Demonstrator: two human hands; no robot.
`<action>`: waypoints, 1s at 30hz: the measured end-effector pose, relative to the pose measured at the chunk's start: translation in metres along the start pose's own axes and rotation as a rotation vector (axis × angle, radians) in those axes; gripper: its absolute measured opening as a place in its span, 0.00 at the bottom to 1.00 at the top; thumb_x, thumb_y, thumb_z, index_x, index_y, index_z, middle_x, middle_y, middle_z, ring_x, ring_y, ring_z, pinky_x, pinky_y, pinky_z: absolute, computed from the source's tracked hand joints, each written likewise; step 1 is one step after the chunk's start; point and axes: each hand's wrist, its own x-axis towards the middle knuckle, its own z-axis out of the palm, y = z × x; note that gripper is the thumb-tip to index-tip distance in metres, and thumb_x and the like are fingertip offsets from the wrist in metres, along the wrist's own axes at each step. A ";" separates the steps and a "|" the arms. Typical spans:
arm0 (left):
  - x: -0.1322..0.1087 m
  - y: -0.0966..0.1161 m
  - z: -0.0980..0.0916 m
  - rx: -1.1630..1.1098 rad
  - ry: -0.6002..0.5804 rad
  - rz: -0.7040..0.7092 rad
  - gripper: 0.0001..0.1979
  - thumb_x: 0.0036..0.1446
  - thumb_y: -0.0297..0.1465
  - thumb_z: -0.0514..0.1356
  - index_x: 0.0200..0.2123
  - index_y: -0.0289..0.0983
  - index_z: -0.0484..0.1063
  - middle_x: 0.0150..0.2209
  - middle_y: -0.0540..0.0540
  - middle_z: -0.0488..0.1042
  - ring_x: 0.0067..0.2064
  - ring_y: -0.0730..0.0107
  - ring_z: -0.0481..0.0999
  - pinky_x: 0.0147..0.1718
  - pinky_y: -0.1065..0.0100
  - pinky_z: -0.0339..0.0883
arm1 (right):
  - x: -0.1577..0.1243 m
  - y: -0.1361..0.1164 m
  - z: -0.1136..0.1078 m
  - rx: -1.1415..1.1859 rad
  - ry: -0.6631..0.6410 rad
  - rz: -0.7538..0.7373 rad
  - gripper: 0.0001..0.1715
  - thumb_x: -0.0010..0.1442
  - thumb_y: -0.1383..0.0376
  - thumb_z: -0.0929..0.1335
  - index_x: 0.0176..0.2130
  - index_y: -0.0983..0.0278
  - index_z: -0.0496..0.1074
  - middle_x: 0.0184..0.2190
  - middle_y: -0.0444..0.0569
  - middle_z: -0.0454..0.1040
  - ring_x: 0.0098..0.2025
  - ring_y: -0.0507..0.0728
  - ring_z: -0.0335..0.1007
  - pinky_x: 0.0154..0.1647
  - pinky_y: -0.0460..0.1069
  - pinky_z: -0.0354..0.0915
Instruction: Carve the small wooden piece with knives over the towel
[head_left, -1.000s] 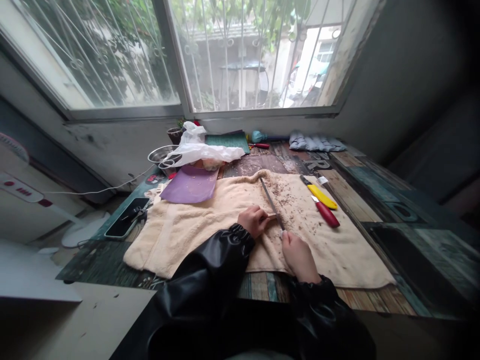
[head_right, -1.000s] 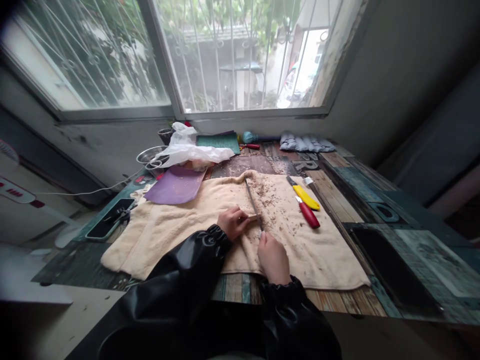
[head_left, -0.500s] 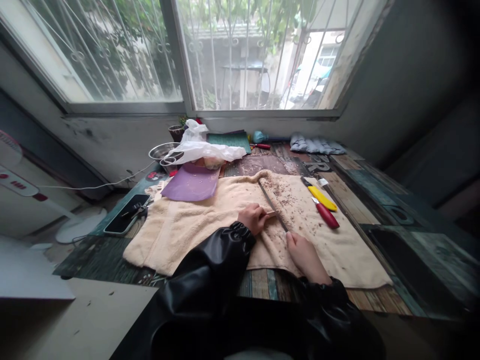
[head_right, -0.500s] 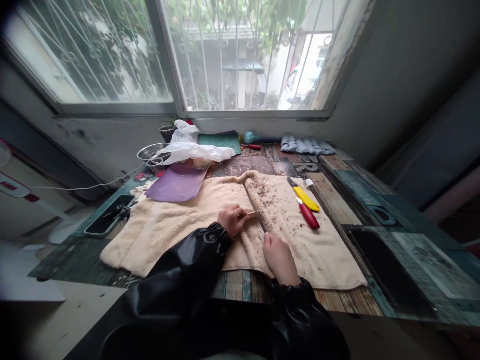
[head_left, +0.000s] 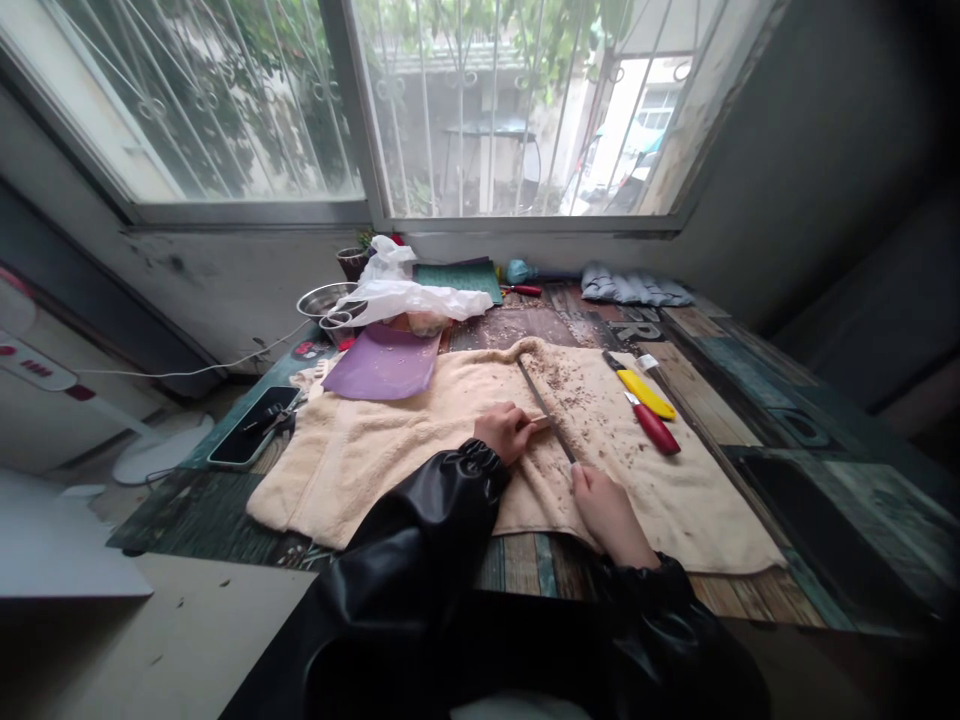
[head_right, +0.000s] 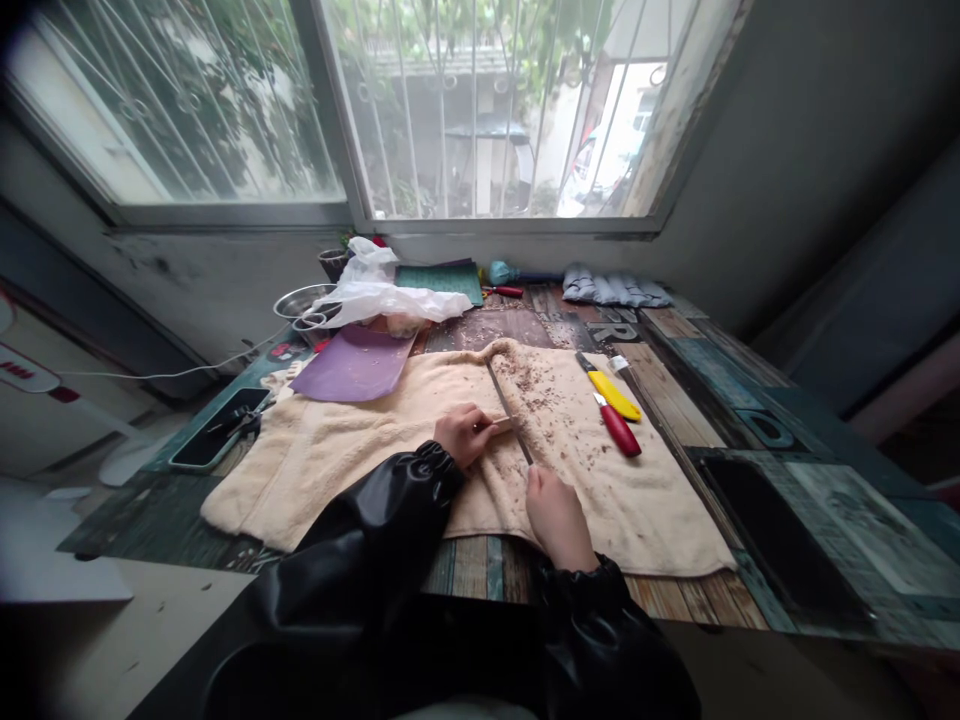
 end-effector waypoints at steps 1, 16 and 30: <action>0.000 0.000 0.000 -0.004 -0.005 0.012 0.09 0.49 0.37 0.56 0.25 0.38 0.69 0.28 0.49 0.68 0.31 0.73 0.67 0.28 0.72 0.60 | 0.000 0.000 0.000 0.006 0.001 -0.003 0.25 0.58 0.59 0.50 0.29 0.65 0.70 0.26 0.52 0.72 0.28 0.53 0.63 0.26 0.44 0.50; 0.002 0.000 -0.001 -0.011 -0.014 -0.001 0.09 0.49 0.37 0.56 0.25 0.38 0.70 0.28 0.50 0.69 0.31 0.74 0.67 0.29 0.72 0.59 | -0.005 0.001 -0.004 -0.028 -0.012 -0.002 0.25 0.58 0.59 0.51 0.30 0.65 0.70 0.28 0.52 0.72 0.29 0.53 0.64 0.27 0.45 0.51; 0.000 0.002 0.001 -0.001 -0.015 0.011 0.10 0.50 0.38 0.55 0.25 0.38 0.70 0.27 0.49 0.69 0.31 0.74 0.67 0.28 0.72 0.60 | 0.000 0.003 -0.009 -0.022 -0.027 -0.014 0.25 0.58 0.59 0.52 0.30 0.66 0.71 0.27 0.53 0.72 0.28 0.53 0.64 0.27 0.45 0.52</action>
